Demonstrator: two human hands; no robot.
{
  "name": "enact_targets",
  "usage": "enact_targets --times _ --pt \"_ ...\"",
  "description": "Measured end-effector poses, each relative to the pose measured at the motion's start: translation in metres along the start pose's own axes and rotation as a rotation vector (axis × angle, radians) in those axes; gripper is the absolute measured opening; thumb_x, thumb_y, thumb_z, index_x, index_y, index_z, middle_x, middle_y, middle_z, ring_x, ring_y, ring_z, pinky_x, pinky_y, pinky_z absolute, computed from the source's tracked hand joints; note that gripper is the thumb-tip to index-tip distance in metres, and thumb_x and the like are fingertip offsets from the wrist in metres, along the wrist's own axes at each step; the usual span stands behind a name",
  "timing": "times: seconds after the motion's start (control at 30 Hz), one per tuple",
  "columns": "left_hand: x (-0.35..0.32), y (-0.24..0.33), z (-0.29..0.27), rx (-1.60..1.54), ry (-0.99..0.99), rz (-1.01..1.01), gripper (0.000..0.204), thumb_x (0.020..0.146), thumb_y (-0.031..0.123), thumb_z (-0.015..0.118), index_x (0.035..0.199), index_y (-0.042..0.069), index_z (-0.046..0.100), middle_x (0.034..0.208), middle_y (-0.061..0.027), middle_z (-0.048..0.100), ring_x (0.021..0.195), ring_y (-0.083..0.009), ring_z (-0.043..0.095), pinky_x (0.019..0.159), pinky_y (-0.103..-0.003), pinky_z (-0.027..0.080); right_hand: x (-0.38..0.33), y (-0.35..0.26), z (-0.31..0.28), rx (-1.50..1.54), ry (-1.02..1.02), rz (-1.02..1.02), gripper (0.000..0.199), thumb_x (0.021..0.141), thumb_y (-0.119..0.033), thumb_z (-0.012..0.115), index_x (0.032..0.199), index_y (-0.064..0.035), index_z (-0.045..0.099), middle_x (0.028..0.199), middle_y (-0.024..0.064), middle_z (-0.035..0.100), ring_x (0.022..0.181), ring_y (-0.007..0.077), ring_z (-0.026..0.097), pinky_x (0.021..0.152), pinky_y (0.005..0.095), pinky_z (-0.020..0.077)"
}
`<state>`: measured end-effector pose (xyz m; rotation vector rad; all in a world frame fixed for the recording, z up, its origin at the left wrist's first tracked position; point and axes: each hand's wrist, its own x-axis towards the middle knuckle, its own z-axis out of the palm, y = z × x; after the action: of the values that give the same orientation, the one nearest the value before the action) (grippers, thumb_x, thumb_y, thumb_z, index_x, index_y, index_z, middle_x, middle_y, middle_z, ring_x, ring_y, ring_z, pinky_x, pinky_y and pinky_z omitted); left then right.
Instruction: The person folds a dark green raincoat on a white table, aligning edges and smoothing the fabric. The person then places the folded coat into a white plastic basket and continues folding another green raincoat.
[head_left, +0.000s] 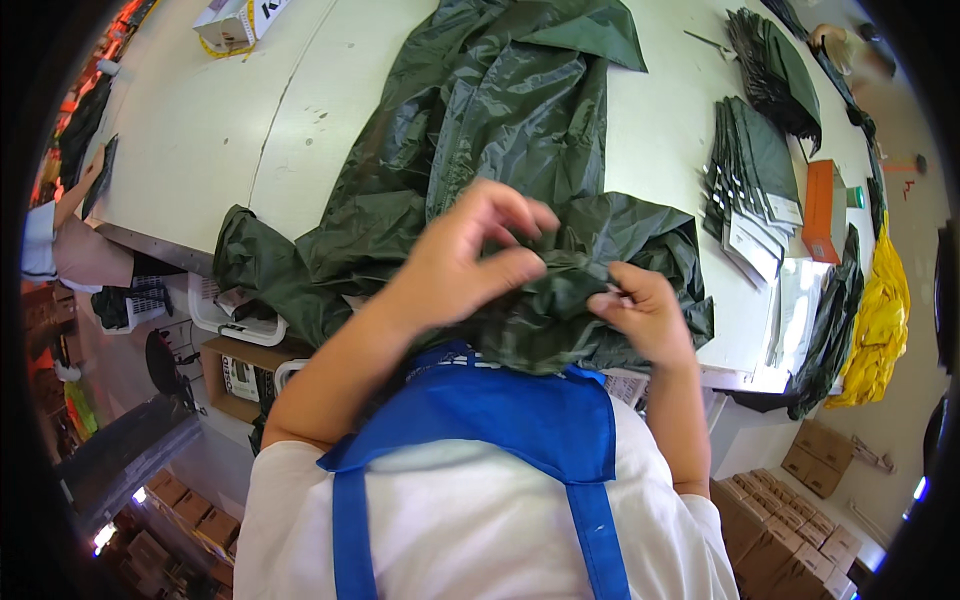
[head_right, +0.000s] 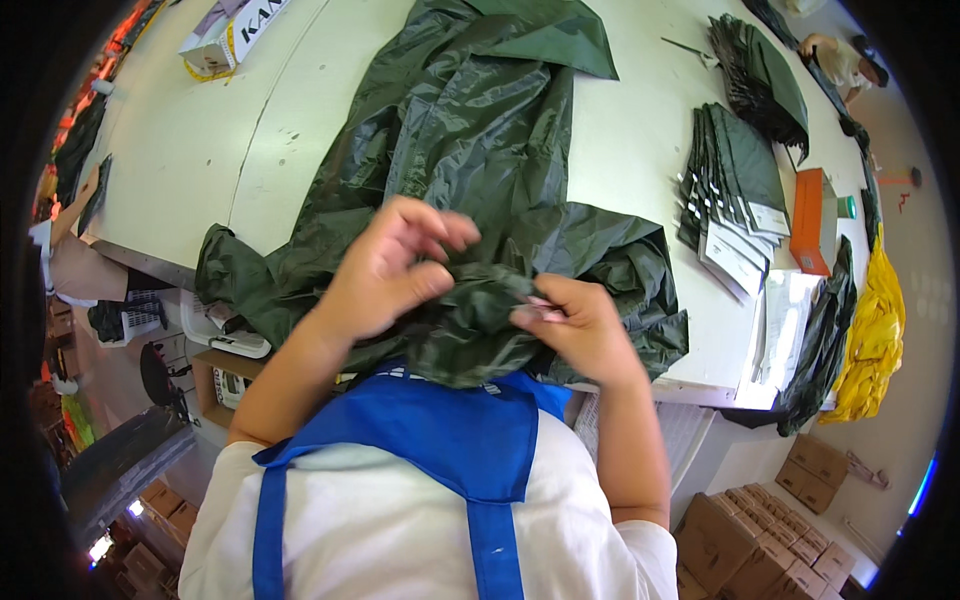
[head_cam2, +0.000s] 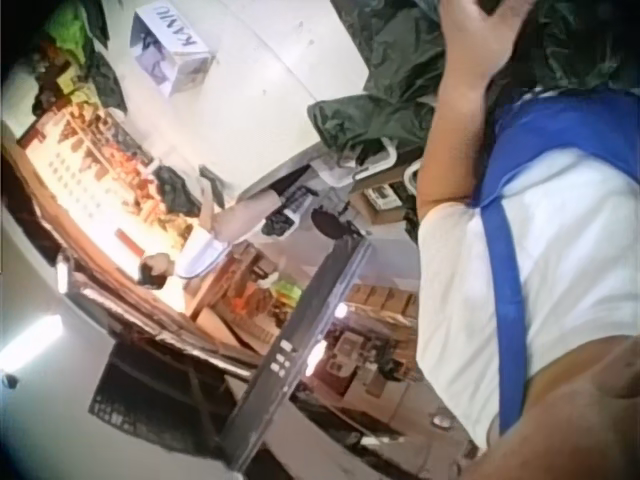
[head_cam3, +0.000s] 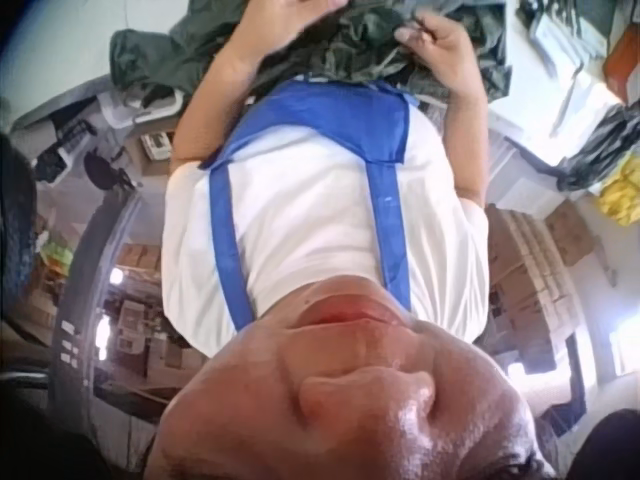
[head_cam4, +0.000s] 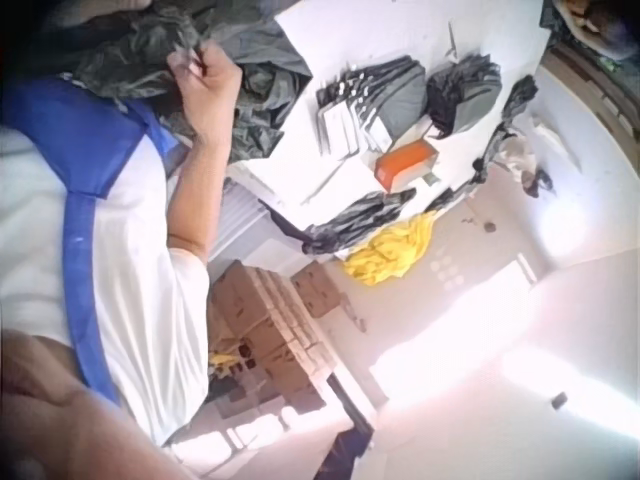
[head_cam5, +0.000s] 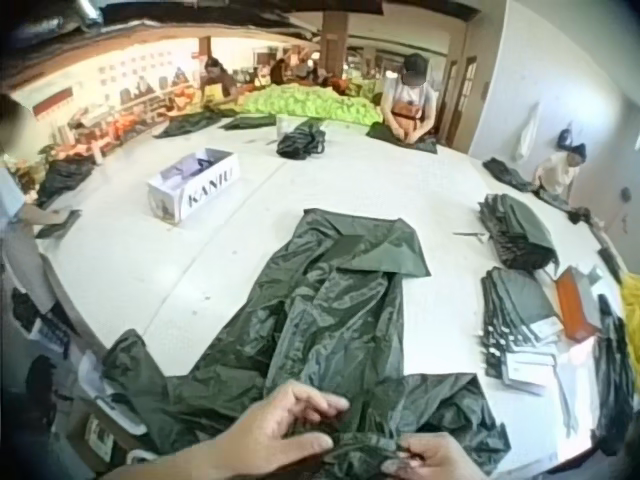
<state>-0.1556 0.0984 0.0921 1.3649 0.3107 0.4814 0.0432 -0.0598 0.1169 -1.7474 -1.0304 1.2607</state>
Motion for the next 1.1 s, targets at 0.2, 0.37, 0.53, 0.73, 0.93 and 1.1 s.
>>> enact_targets --times 0.2,0.37,0.53,0.73,0.93,1.1 --pt "-0.070 -0.063 -0.155 1.350 0.173 -0.518 0.061 0.079 0.049 0.065 0.134 0.035 0.044 0.146 -0.0227 0.026 0.131 -0.0429 0.030 0.106 -0.048 0.029 0.015 0.049 -0.181 0.553 0.932 -0.216 0.031 0.096 -0.031 0.045 0.110 -0.0051 0.056 0.097 0.0092 0.062 0.063 0.0100 0.048 0.059 0.0203 0.0403" --pt "-0.120 -0.095 -0.151 1.153 0.335 -0.732 0.064 0.079 0.037 0.067 0.137 0.026 0.042 0.135 -0.0225 0.037 0.121 -0.0419 0.041 0.098 -0.044 0.039 0.007 0.031 -0.105 0.360 0.850 -0.441 0.040 0.099 -0.037 0.038 0.112 -0.0029 0.053 0.104 0.0136 0.063 0.076 0.0134 0.058 0.065 0.0274 0.0448" --pt "-0.114 -0.105 -0.145 1.054 0.405 -0.664 0.065 0.079 0.018 0.067 0.137 0.015 0.039 0.111 -0.0218 0.051 0.102 -0.0385 0.053 0.088 -0.041 0.044 0.026 0.065 0.093 -0.605 -0.098 -0.430 0.017 0.085 -0.019 0.060 0.100 -0.0124 0.064 0.140 0.0160 0.036 0.126 0.0375 0.038 0.103 0.0605 0.0221" --pt "-0.099 -0.123 -0.092 1.127 0.587 -0.692 0.065 0.084 0.024 0.060 0.137 0.002 0.029 0.113 -0.0253 0.050 0.098 -0.0434 0.055 0.083 -0.048 0.047 0.070 0.129 0.042 -1.191 0.026 -0.295 0.016 0.082 -0.023 0.060 0.095 -0.0185 0.068 0.148 0.0083 0.026 0.138 0.0401 0.017 0.098 0.0764 0.0119" --pt "-0.050 -0.098 0.039 0.832 -0.544 -0.724 0.067 0.087 0.053 0.044 0.115 -0.008 0.053 0.106 -0.0241 0.062 0.096 -0.0361 0.063 0.083 -0.044 0.049 0.107 0.130 -0.093 -1.461 0.389 0.092 0.019 0.081 -0.017 0.057 0.096 -0.0178 0.068 0.148 0.0050 0.029 0.136 0.0392 0.020 0.106 0.0658 0.0131" --pt "-0.050 -0.109 0.063 0.306 -0.805 -0.227 0.038 0.086 0.035 0.059 0.107 0.004 0.063 0.102 -0.0131 0.065 0.094 -0.0258 0.062 0.082 -0.036 0.048 0.059 0.071 -0.089 -1.552 0.644 0.301 0.021 0.085 -0.021 0.054 0.097 -0.0127 0.068 0.131 0.0090 0.052 0.120 0.0341 0.045 0.101 0.0535 0.0284"
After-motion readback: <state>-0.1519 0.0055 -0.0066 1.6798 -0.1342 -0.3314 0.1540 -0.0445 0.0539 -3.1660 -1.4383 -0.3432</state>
